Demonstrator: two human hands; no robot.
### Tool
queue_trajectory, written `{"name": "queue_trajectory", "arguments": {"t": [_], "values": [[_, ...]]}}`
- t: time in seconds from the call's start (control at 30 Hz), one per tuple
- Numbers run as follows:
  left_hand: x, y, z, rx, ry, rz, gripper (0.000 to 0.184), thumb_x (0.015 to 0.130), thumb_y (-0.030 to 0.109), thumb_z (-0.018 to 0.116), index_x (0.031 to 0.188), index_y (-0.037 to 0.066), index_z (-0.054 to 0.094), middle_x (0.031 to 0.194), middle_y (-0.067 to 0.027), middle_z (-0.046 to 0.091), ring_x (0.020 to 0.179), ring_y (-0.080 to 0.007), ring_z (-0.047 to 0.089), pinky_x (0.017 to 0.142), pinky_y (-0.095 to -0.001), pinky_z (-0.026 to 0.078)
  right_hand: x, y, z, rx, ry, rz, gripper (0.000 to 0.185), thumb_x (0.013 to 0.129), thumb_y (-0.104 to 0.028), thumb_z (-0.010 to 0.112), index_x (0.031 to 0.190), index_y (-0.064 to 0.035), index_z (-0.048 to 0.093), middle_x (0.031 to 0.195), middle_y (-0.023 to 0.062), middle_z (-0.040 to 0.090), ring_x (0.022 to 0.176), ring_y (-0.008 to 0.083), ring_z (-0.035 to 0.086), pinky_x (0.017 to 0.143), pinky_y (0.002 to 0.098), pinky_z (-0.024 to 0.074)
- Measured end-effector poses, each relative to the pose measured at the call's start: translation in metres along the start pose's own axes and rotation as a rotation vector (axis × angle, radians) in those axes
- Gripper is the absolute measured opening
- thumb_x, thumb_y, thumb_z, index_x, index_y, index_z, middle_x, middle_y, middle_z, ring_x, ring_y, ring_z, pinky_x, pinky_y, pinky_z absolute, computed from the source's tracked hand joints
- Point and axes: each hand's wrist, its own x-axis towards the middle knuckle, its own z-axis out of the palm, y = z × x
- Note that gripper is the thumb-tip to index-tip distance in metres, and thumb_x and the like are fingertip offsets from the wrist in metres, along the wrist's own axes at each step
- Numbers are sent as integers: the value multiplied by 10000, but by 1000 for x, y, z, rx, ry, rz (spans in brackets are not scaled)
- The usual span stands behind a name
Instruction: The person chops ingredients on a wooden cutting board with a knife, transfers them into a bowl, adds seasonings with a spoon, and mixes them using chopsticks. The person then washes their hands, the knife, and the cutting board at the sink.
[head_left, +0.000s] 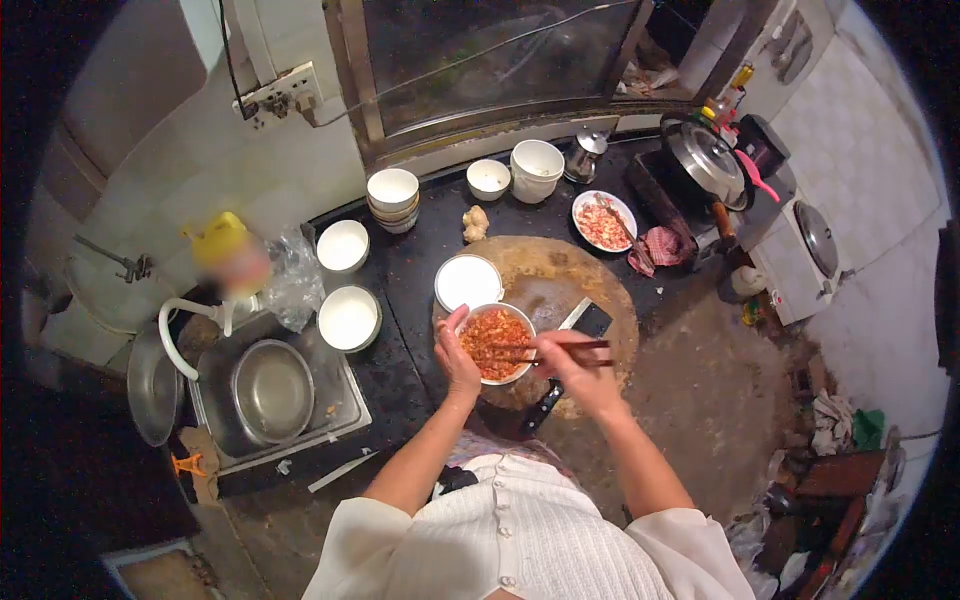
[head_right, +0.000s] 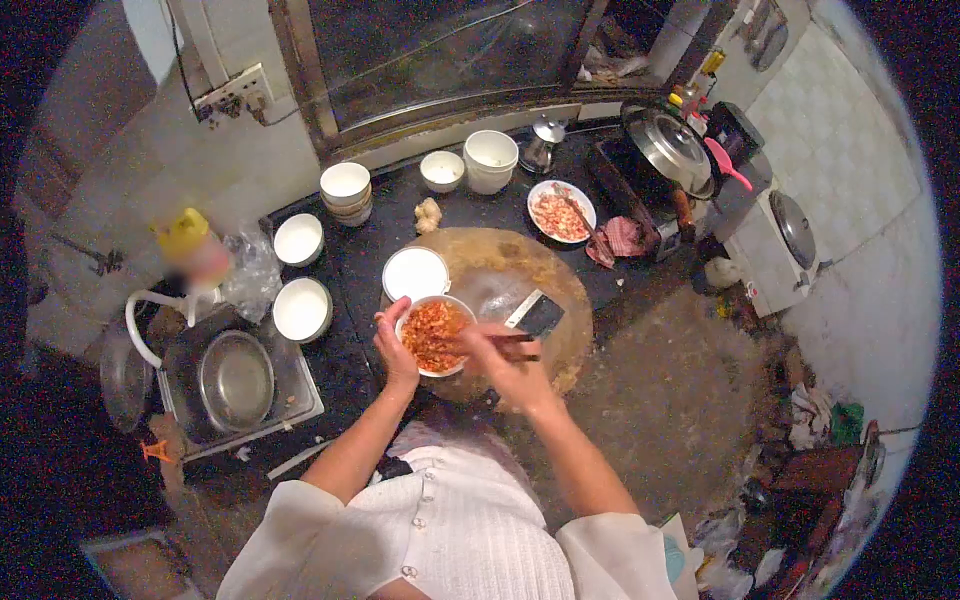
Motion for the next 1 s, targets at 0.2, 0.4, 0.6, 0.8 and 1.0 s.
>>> {"name": "queue_trajectory", "arguments": {"t": [0.2, 0.4, 0.6, 0.8, 1.0], "values": [[0, 3, 2, -1, 35, -44, 685, 1013, 464, 205, 1157, -79, 597, 1161, -174, 621, 1113, -267, 568, 1003, -374, 401, 7, 13, -9, -169, -14, -53, 227, 919, -193, 624, 964, 20, 688, 821, 67, 696, 677, 120, 632, 625, 277, 514], [0, -3, -1, 14, 24, -12, 700, 1013, 489, 219, 1152, -85, 595, 1161, -173, 621, 1117, -265, 566, 1007, -376, 395, 12, 31, -16, -365, -164, -216, 184, 907, -145, 627, 969, 13, 698, 845, 103, 699, 707, 134, 639, 637, 275, 509], [0, 2, 2, -9, 36, -23, 689, 1017, 474, 219, 1142, -87, 599, 1151, -178, 624, 1114, -269, 567, 1008, -377, 394, 8, -3, -19, -334, -146, -135, 124, 879, -67, 640, 851, 37, 702, 852, 106, 710, 727, 151, 657, 642, 293, 513], [0, 7, 0, -2, 29, -19, 676, 1021, 455, 214, 1143, -92, 591, 1150, -186, 623, 1115, -277, 567, 1007, -379, 396, 23, 10, -11, -297, -128, -271, 150, 929, -116, 606, 967, 20, 656, 853, 78, 663, 775, 140, 652, 668, 293, 584], [0, 2, 1, -19, 24, -12, 643, 1027, 418, 213, 1152, -93, 582, 1156, -188, 618, 1110, -275, 570, 1006, -373, 396, 20, 39, 19, -128, 19, -114, 184, 923, -163, 630, 965, 14, 653, 853, 81, 654, 710, 138, 644, 622, 280, 557]]}}
